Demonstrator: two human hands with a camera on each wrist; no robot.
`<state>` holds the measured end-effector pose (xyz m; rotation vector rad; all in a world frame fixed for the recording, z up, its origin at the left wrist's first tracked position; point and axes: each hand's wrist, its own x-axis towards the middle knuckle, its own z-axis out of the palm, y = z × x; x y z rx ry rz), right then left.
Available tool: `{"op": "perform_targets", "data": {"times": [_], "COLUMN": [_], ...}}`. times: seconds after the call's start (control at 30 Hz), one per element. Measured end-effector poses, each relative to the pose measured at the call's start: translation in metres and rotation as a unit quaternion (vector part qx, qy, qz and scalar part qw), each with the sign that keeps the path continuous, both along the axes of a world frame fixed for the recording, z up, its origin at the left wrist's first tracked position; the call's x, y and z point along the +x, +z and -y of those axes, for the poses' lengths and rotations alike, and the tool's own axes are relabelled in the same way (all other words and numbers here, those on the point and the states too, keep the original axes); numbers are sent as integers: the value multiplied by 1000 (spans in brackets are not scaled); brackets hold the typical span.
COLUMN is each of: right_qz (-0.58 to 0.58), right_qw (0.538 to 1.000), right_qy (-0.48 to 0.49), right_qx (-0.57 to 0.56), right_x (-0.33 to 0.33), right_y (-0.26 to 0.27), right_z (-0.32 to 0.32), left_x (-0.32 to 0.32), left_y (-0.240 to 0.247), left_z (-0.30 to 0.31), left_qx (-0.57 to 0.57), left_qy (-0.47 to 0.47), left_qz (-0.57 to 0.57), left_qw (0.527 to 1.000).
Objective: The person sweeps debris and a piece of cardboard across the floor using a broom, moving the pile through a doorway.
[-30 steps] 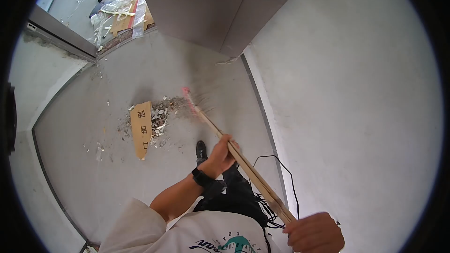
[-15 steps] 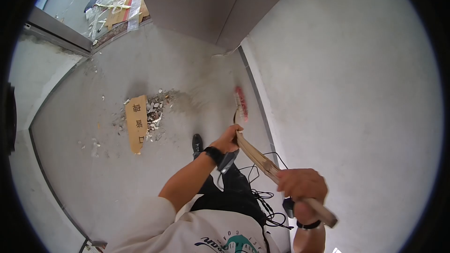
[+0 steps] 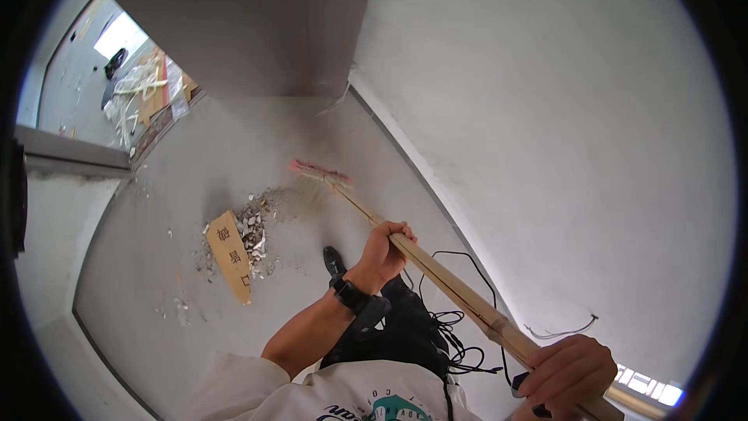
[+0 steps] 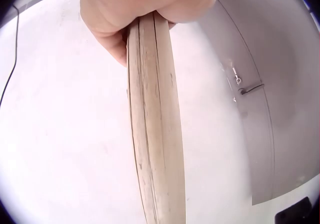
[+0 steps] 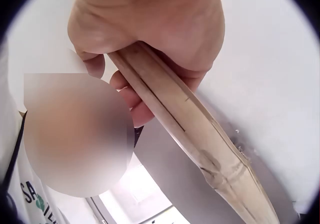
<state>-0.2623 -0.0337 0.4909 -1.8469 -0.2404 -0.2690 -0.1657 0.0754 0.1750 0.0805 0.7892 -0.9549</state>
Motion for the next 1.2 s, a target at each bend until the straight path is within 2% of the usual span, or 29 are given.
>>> {"op": "perform_targets", "data": {"times": [0.03, 0.1, 0.23, 0.33, 0.4, 0.43, 0.5, 0.53, 0.57, 0.7, 0.93, 1.03, 1.07, 1.17, 1.2], "right_qz": [1, 15, 5, -12, -13, -27, 2, -6, -12, -36, -38, -45, -36, -20, -19], "right_qw": [1000, 991, 996, 998, 999, 999, 993, 990, 985, 961, 943, 938, 941, 953, 948], "right_qy": [-13, -131, -92, -63, -33, -24, -114, -143, -172, -275, -331, -343, -335, -302, -308], "right_qx": [0, 6, 6, 5, -12, -18, 18, 21, 26, 21, -4, 19, 24, 32, 74], "right_x": [-4, -7, 1, 18, 26, 24, -3, -23, -46, -135, -257, -275, -282, -316, -317], "right_y": [-5, -25, -69, -127, -176, -197, -209, -211, -210, -195, -134, -87, -76, -76, -81], "right_z": [2, 7, 25, 30, 37, 41, 53, 62, 67, 79, 91, 100, 106, 134, 134], "left_x": [8, 25, 75, 104, 109, 103, 91, 69, 44, -54, -206, -234, -243, -247, -242], "left_y": [-2, -11, -46, -98, -146, -160, -184, -193, -190, -173, -113, -68, -55, -41, -45], "left_z": [9, 25, 46, 64, 81, 88, 107, 120, 128, 160, 181, 193, 192, 197, 196], "left_qx": [-27, -56, -55, -34, 101, 101, 158, 153, 174, 180, 171, 145, 144, 158, 159], "left_qy": [25, 41, 10, 5, -15, -21, -60, -52, -64, -110, -236, -255, -230, -188, -177], "left_qz": [12, 27, 64, 59, 116, 115, 117, 96, 118, 80, 60, 61, 54, 70, 87], "left_qw": [999, 997, 996, 998, 988, 988, 979, 982, 975, 974, 955, 954, 961, 967, 967]}}
